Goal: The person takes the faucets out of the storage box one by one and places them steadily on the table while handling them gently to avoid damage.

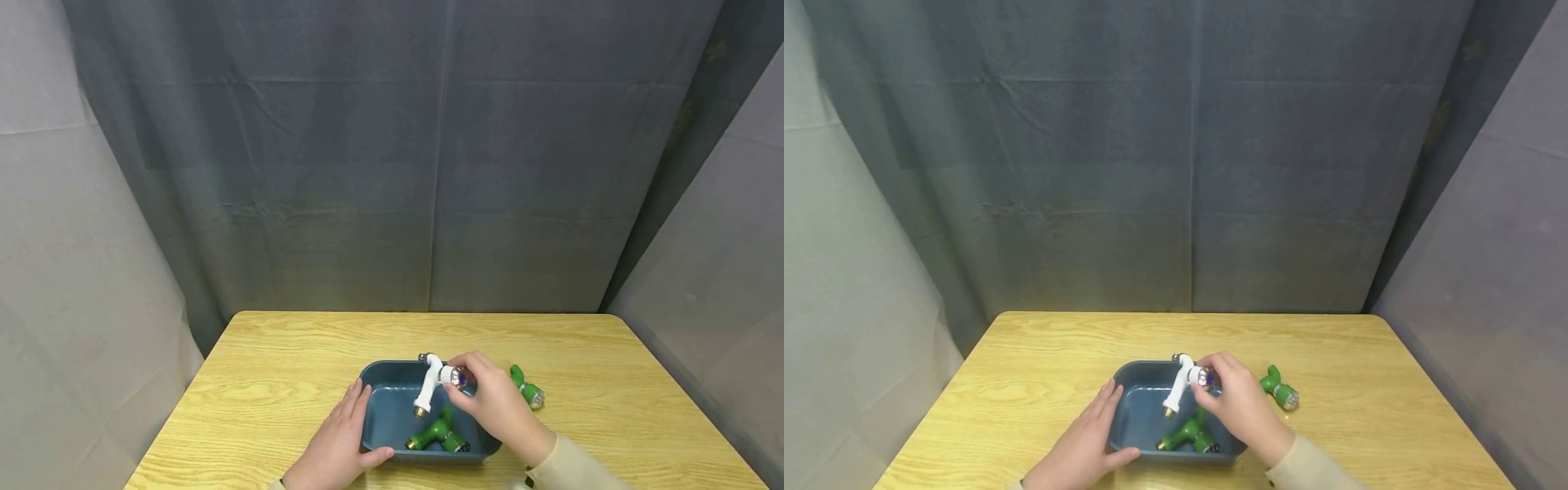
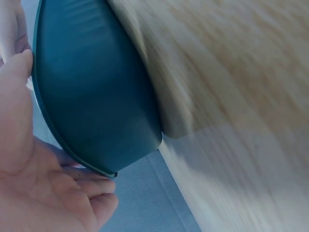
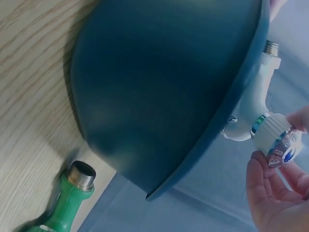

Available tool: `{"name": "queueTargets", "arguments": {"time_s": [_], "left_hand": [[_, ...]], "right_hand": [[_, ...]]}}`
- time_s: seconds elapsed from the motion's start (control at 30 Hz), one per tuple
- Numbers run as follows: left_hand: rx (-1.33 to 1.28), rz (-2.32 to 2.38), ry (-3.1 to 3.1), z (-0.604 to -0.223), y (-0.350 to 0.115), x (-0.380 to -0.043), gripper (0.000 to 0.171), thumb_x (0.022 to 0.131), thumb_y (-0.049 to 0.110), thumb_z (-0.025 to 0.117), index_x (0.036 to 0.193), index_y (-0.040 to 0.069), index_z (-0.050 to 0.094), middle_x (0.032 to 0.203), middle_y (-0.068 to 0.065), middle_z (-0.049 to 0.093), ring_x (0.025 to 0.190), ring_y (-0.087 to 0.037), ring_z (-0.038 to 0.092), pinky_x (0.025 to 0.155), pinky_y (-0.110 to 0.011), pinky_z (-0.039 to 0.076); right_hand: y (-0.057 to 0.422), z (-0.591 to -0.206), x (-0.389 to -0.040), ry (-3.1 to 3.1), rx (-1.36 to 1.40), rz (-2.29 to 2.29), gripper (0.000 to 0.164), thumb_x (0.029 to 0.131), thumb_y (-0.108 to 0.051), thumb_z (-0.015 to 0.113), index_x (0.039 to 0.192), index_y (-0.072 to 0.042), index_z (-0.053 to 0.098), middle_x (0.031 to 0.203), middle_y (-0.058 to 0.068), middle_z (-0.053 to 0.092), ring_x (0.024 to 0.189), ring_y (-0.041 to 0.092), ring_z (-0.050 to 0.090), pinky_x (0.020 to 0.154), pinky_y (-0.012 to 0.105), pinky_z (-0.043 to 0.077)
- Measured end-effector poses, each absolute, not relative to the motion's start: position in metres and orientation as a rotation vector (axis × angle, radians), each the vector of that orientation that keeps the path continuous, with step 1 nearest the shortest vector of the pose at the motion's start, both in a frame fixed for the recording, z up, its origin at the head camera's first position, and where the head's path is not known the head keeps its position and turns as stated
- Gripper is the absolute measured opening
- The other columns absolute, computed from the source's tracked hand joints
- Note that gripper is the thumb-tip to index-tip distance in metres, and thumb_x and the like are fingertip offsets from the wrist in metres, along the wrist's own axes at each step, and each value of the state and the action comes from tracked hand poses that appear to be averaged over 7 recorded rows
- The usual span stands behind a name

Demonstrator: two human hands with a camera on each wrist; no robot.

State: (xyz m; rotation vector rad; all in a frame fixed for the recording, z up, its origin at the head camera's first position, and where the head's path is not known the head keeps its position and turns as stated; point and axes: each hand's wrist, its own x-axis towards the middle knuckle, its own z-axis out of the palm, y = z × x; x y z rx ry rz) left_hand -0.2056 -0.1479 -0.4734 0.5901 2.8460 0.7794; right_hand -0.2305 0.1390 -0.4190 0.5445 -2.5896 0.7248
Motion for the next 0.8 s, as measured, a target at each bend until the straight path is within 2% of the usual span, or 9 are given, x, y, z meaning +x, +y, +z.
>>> {"name": "queueTargets", "arguments": {"time_s": [0.27,0.43,0.8], "left_hand": [[0.605,0.784,2.85,-0.474,-0.148,-0.206,0.11,0.086,0.069,0.07,0.161,0.001,0.028,0.17,-0.021,0.022,0.155,-0.038,0.029,0.118,-0.059,0.037],[0.611,0.786,2.852,-0.474,-0.148,-0.206,0.109,0.086,0.068,0.07,0.161,0.001,0.028,0.17,-0.022,0.022,0.155,-0.038,0.029,0.118,-0.059,0.037],[0.631,0.807,2.871,-0.475,-0.149,-0.205,0.108,0.087,0.067,0.071,0.161,-0.001,0.029,0.169,-0.023,0.024,0.155,-0.038,0.029,0.119,-0.058,0.037]], "right_hand": [[0.15,-0.416,-0.229,-2.598,0.436,0.691,0.032,0.08,-0.016,0.088,0.107,-0.014,0.071,0.094,-0.008,0.066,0.08,0.004,0.061,0.071,0.03,0.06],[0.156,-0.414,-0.227,-2.593,0.4,0.691,0.032,0.08,-0.014,0.088,0.107,-0.013,0.071,0.096,-0.005,0.067,0.081,0.006,0.063,0.069,0.026,0.059],[0.172,-0.407,-0.225,-2.61,0.307,0.736,0.032,0.083,-0.013,0.086,0.111,-0.009,0.07,0.1,0.0,0.067,0.083,0.011,0.065,0.069,0.025,0.058]]}}
